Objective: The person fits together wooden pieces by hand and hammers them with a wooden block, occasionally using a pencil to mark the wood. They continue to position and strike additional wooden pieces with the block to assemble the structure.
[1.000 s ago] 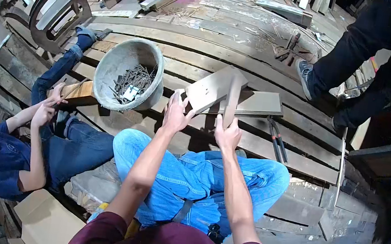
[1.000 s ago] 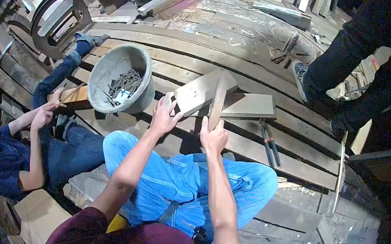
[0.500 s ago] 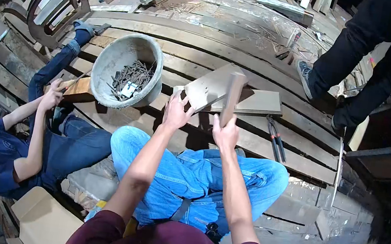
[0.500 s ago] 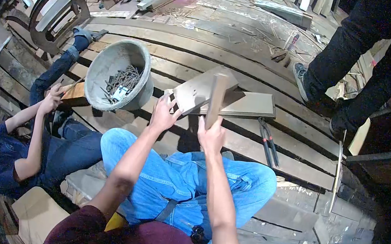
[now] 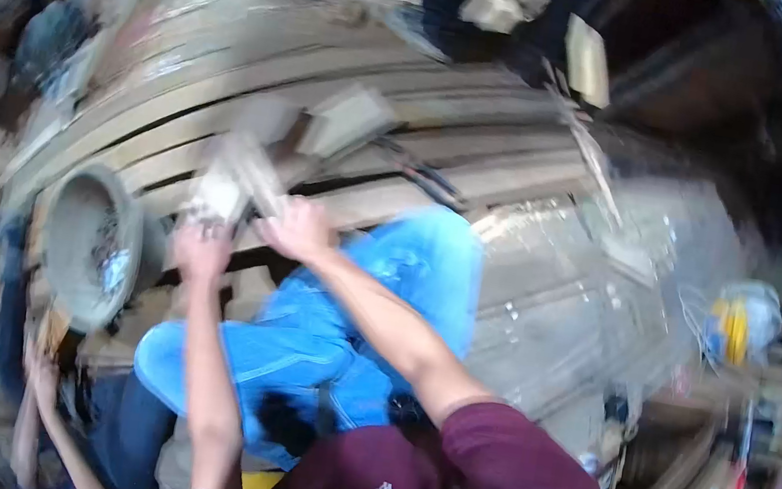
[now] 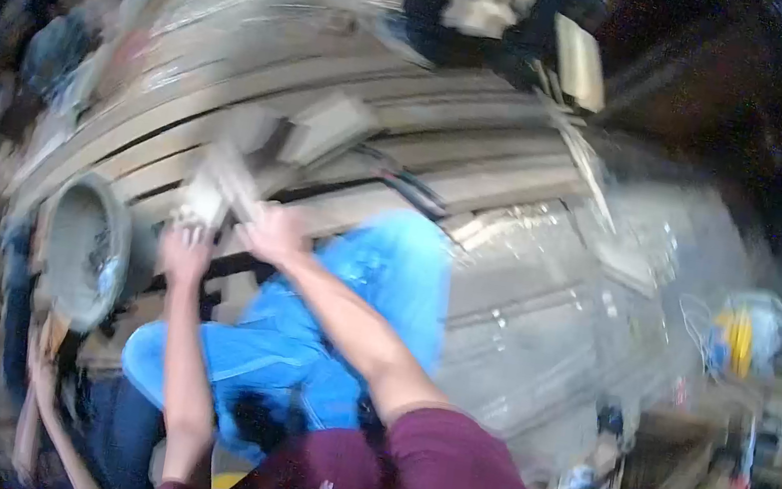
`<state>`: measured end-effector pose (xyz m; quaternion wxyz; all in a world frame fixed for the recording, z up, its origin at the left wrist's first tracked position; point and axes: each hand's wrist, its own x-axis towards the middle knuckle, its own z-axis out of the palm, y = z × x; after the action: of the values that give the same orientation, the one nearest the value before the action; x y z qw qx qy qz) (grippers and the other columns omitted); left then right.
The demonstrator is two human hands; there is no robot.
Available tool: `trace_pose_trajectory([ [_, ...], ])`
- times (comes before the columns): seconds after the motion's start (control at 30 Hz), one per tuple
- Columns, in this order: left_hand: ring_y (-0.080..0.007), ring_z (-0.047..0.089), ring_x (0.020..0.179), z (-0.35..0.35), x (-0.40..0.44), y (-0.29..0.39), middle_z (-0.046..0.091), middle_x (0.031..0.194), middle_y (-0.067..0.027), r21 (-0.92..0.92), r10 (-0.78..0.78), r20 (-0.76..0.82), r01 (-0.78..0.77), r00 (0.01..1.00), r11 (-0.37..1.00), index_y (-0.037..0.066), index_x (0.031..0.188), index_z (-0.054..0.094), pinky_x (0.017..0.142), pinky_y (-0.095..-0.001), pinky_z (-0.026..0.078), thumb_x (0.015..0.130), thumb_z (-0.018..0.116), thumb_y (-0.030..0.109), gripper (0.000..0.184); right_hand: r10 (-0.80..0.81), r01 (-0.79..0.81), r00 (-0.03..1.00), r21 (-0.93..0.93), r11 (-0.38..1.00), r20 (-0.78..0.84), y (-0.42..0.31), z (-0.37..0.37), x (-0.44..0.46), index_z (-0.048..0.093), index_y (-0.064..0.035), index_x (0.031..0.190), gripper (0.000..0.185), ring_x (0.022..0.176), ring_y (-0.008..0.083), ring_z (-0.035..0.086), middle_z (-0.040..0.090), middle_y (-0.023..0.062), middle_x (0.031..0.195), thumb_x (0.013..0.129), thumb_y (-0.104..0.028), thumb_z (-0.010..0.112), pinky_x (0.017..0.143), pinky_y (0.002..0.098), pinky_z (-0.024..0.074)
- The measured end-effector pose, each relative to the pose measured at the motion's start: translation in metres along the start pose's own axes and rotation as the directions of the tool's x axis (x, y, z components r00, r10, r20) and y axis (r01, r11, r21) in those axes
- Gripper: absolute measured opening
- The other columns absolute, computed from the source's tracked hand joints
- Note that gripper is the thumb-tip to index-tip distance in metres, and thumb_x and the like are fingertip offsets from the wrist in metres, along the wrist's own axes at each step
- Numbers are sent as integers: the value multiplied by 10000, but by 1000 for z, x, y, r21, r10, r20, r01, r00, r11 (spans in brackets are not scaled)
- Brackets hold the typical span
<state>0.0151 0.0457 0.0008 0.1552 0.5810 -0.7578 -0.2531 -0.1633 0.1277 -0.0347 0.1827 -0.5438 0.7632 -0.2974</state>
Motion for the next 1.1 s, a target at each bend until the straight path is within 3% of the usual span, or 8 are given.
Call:
trace_pose_trajectory([
  [0.03,-361,671,1009,-3,-7,5,717,1025,-222,-97,161,-192,-182,968,979,-19,1000,724,941,-430,501,822,746,227,305,90,-90,996,195,977,11,-5,-12,-9,662,7,941,444,831,457,663,684,253,877,799,-414,669,774,544,532],
  [0.07,-334,672,1050,11,13,-34,713,1070,-221,140,240,-193,-215,951,967,9,999,743,912,-422,514,817,766,257,309,43,-52,997,130,990,71,3,-1,-10,695,-28,867,353,768,439,668,689,210,811,770,-365,649,723,517,552],
  [0.17,-403,589,1169,5,27,-36,597,1318,-234,229,159,-190,-114,969,967,-5,1019,743,945,-447,488,865,727,359,396,25,-24,999,34,999,-34,8,26,-28,682,-14,849,379,713,421,670,668,228,748,712,-368,691,654,528,548],
  [0.23,-407,598,1136,17,43,-45,628,1257,-222,258,228,-196,-175,954,950,-13,1006,731,918,-443,496,866,729,359,398,37,-66,968,108,992,246,-7,-28,-51,692,-7,917,344,870,431,668,681,242,945,756,-307,641,762,534,551],
  [0.37,-411,595,1101,33,45,-36,655,1135,-228,-21,233,-252,-246,939,969,-28,1160,642,965,-465,453,846,757,282,456,84,-87,996,94,992,35,3,6,-55,648,-23,1076,508,900,429,661,669,262,964,774,-426,711,799,515,541],
  [0.5,-435,466,1270,35,30,-30,527,1348,-272,-31,236,-333,-261,913,965,-33,1332,531,1072,-490,380,820,768,257,634,84,-96,989,107,990,118,-14,-21,-61,660,-20,1041,497,877,438,666,671,264,921,808,-458,695,794,521,545],
  [0.8,-410,366,1361,22,25,-3,344,1484,-225,-194,-77,-77,61,994,979,-5,1457,297,1141,-488,337,449,949,161,1212,-11,3,983,41,999,182,3,-6,-49,608,-24,1148,547,828,469,673,685,277,903,851,-479,669,775,546,546],
  [1.1,-419,362,1359,7,17,15,366,1425,-275,-215,-151,-106,125,983,969,-27,1445,284,1166,-451,330,422,961,138,1237,76,-61,976,-81,995,206,0,-5,-48,591,-4,1218,646,909,432,689,711,248,949,838,-519,673,819,509,556],
])
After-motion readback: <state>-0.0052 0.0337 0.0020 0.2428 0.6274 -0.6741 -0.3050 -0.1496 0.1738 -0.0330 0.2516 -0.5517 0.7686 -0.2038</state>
